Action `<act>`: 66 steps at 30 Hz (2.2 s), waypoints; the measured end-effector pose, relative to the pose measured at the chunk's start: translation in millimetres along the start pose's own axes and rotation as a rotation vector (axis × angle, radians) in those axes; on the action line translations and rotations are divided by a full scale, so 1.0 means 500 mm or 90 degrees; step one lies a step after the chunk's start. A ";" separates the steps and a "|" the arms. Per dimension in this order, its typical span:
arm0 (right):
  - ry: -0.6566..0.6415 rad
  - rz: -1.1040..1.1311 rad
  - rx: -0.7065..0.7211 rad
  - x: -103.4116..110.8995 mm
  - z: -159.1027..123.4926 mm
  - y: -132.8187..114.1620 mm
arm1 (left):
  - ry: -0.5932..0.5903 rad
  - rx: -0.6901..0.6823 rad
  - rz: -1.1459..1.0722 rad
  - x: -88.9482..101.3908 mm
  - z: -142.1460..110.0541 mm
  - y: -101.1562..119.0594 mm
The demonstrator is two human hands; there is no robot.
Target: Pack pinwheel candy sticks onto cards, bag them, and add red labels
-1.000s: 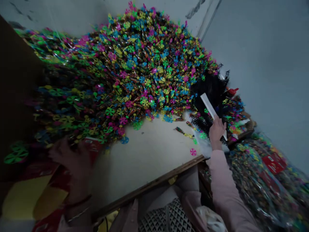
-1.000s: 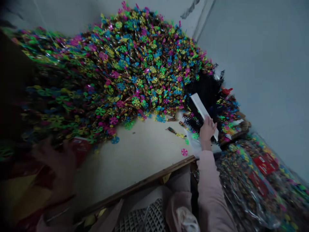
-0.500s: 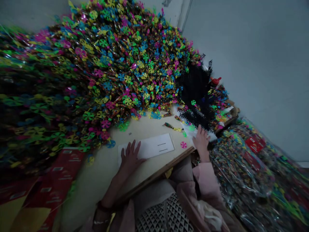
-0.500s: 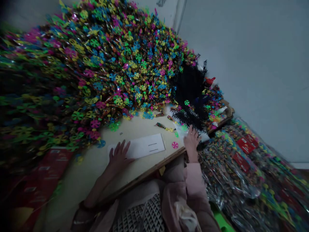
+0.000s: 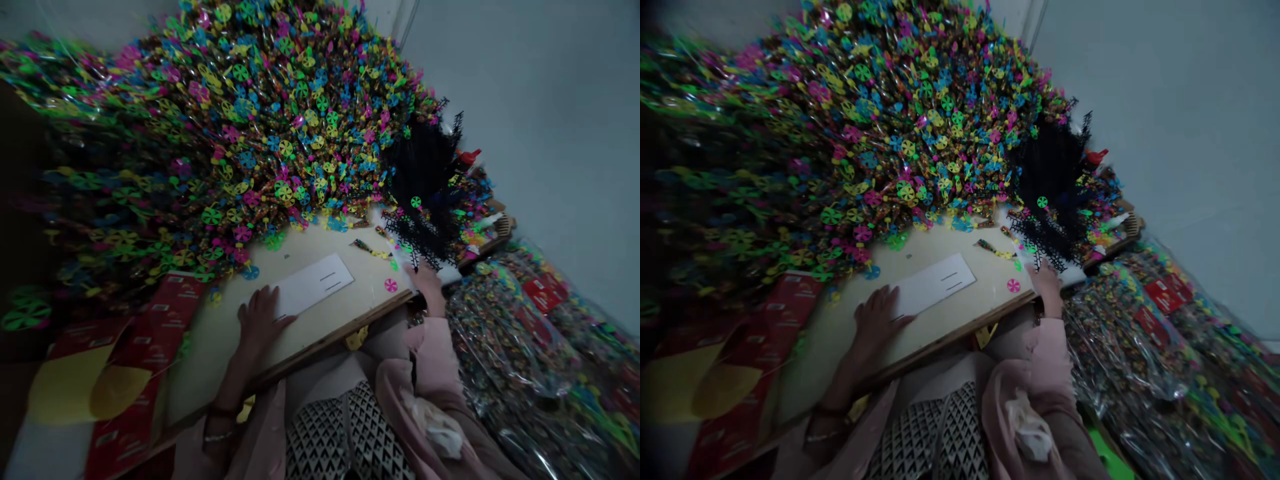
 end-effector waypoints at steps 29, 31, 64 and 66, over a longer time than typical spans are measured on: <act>0.122 -0.208 0.554 -0.009 -0.251 -0.345 | -0.003 -0.353 -0.910 0.216 0.042 0.290; 0.140 -0.301 0.505 -0.046 -0.228 -0.338 | -0.035 -0.362 -0.899 0.185 0.018 0.283; -0.134 -0.071 0.558 -0.186 -0.225 -0.237 | -0.124 -0.081 -0.054 0.069 0.050 0.035; -0.100 -0.093 0.510 -0.202 -0.236 -0.262 | -0.128 -0.066 -0.033 0.068 0.058 0.043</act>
Point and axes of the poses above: each hand's wrist, its own z-axis towards the middle knuckle, its own x-axis out of the back of the hand, y = z × x, the point moved 4 cm from there along z, towards the middle knuckle, and after that the axes turned 15 degrees about -y, right-handed, at the moved point
